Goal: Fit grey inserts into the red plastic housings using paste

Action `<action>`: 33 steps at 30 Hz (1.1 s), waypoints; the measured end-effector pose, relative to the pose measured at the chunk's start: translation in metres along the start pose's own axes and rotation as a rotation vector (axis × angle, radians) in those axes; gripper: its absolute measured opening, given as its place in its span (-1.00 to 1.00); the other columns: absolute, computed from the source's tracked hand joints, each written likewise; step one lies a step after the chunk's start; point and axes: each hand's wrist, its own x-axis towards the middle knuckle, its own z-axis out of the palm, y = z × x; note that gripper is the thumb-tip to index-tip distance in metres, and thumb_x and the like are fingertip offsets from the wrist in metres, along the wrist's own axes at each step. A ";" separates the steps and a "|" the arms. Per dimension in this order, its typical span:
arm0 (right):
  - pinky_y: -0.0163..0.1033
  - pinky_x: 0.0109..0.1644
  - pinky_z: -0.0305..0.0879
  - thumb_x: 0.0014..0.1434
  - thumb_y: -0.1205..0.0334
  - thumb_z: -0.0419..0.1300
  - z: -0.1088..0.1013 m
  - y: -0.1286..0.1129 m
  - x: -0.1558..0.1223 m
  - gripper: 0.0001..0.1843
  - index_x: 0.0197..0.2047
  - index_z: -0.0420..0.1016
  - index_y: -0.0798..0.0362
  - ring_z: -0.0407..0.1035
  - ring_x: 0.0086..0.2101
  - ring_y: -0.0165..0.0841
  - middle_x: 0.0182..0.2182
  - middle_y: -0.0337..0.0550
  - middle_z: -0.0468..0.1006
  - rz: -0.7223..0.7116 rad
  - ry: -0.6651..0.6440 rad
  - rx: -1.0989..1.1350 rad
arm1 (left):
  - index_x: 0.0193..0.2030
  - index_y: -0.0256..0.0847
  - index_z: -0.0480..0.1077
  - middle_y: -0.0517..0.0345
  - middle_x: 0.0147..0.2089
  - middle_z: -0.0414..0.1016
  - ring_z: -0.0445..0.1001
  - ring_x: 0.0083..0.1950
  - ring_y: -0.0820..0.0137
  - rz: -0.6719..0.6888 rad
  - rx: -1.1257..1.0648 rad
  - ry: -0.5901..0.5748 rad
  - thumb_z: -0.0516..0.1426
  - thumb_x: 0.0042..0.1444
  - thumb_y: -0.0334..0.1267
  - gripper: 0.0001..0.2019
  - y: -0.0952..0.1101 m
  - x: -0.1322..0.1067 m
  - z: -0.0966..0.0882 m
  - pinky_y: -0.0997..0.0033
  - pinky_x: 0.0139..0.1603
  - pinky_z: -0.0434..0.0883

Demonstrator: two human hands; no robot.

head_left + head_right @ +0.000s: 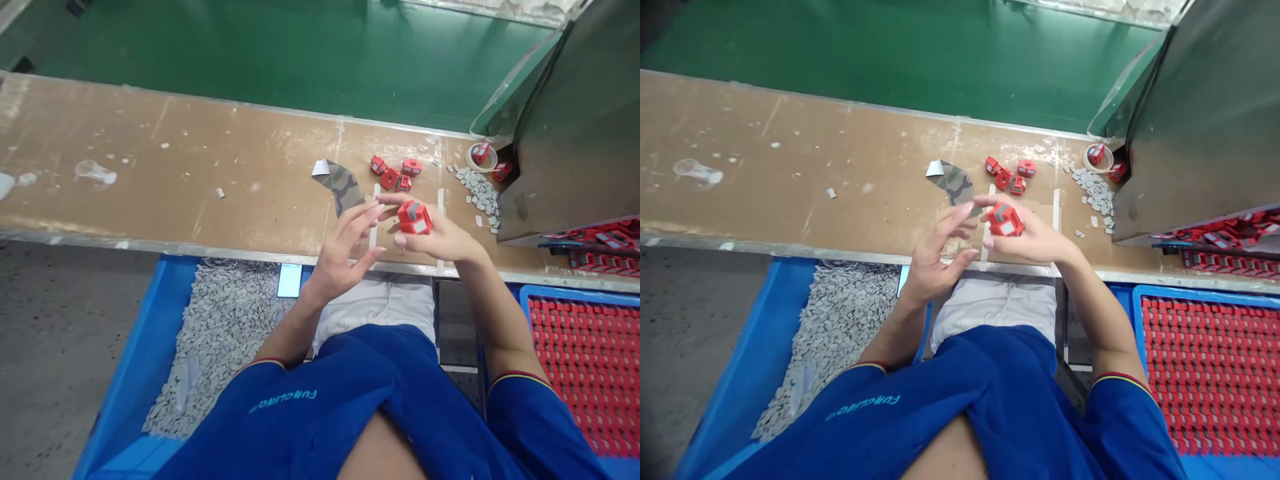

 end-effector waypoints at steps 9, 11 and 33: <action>-0.08 0.14 0.53 0.25 -0.16 0.40 0.042 0.020 -0.045 -0.51 0.02 0.56 0.06 0.51 -0.05 -0.24 -0.08 -0.10 0.61 0.091 -0.052 0.373 | 0.26 -0.07 0.50 -0.12 0.31 0.52 0.58 0.28 0.22 0.268 0.116 -0.211 0.15 0.44 -0.26 -0.69 0.003 -0.001 0.042 0.20 0.18 0.66; -0.02 0.28 0.49 0.26 -0.09 0.41 0.057 0.012 -0.050 -0.45 0.20 0.51 0.00 0.53 0.06 -0.21 0.05 -0.06 0.63 0.146 0.104 0.452 | 0.19 -0.08 0.55 -0.12 0.30 0.50 0.61 0.20 0.24 0.188 0.171 -0.130 0.22 0.39 -0.26 -0.73 0.005 -0.013 0.049 0.25 0.07 0.68; -0.05 -0.20 0.50 0.38 -0.05 0.22 0.043 0.096 -0.057 -0.72 -0.14 0.71 -0.11 0.48 -0.30 -0.23 -0.24 -0.08 0.63 0.121 0.856 -0.392 | 0.08 -0.18 0.61 -0.03 0.00 0.71 0.69 -0.03 0.27 -0.489 -0.491 -0.096 0.39 0.19 0.02 -0.58 -0.064 -0.039 0.075 0.28 0.03 0.61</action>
